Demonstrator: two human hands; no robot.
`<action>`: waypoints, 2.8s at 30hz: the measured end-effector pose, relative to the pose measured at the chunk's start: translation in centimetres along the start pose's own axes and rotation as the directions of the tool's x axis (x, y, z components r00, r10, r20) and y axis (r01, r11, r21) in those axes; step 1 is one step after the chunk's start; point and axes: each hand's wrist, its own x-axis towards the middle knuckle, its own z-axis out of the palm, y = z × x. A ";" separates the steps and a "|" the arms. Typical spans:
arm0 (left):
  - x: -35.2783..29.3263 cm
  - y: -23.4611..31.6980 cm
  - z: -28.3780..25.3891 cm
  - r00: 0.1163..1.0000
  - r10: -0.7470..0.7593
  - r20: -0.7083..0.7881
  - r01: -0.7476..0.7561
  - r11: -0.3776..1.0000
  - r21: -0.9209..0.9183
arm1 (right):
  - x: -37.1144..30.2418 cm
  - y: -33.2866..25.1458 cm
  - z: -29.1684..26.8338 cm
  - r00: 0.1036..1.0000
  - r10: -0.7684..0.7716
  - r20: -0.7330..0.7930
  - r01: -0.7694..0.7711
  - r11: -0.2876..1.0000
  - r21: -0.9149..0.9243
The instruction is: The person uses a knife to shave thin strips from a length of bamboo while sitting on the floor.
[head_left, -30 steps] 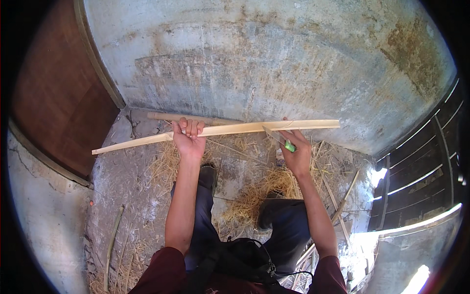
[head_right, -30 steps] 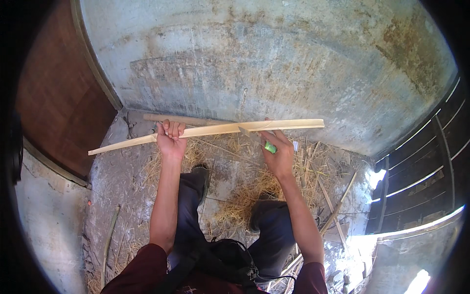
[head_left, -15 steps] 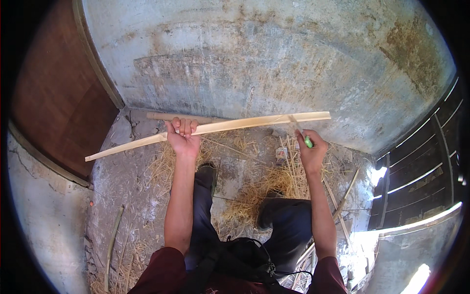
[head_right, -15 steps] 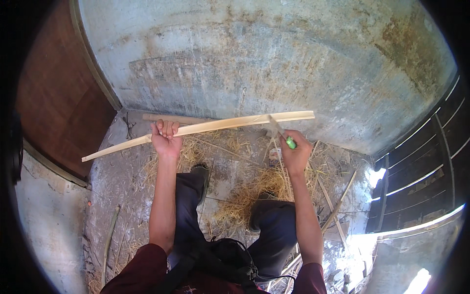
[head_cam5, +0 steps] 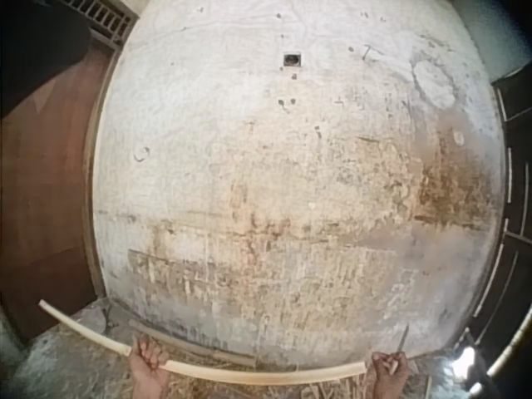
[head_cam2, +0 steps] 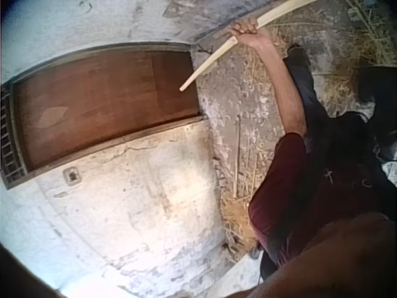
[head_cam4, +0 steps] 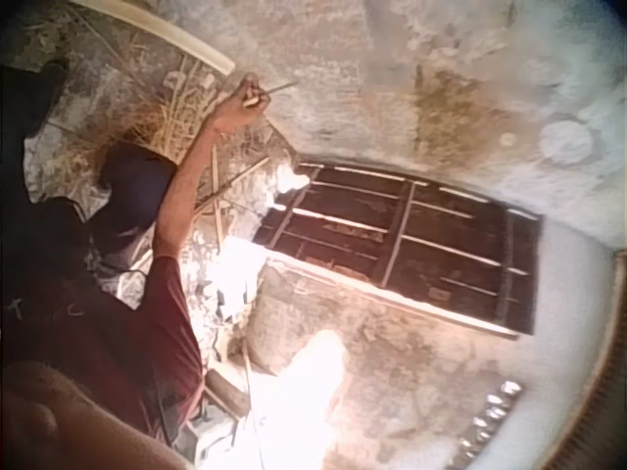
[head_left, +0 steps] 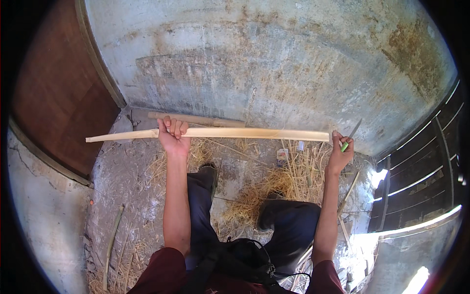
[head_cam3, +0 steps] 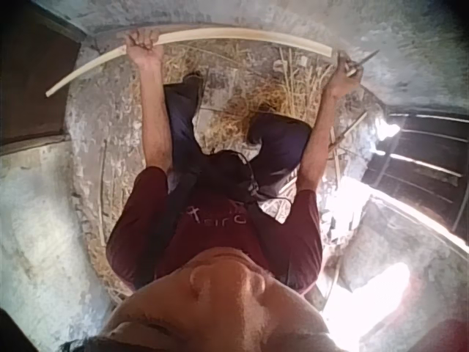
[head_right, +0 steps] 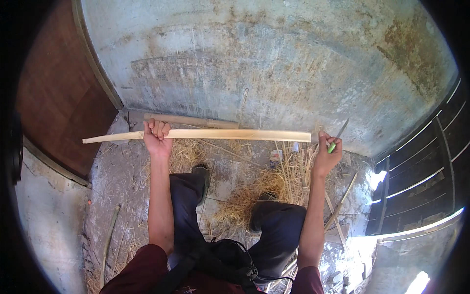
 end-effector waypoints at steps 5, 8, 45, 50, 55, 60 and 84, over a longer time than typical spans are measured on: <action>-0.5 -1.2 1.2 0.999 -0.011 0.041 0.007 0.995 0.100 | 0.1 2.0 -0.9 0.988 0.096 0.118 -0.076 0.984 -0.161; -0.9 -1.3 2.0 0.997 0.015 0.075 -0.028 0.985 0.169 | -0.5 0.4 -0.2 0.987 0.079 0.140 -0.030 0.946 -0.324; -2.9 -5.2 4.3 1.000 0.020 0.000 -0.018 0.900 0.435 | -8.3 -7.0 6.5 0.653 0.150 0.742 0.020 0.977 -0.214; -3.1 -5.5 4.6 1.000 0.002 -0.023 0.009 0.891 0.453 | -8.3 -6.8 6.4 0.667 0.126 0.734 -0.050 0.991 -0.124; -3.5 -6.1 4.9 0.999 -0.034 0.008 0.025 0.857 0.515 | -8.5 -7.1 6.7 0.620 0.142 0.772 -0.073 0.990 -0.123; -3.7 -6.7 5.3 0.998 -0.023 -0.063 0.053 0.851 0.522 | -8.6 -6.4 6.4 0.634 0.186 0.750 -0.196 0.978 -0.077; -4.0 -7.7 4.4 0.997 -0.073 0.007 0.052 0.768 0.638 | -5.7 -4.5 4.4 0.875 0.057 0.482 0.200 0.862 -0.465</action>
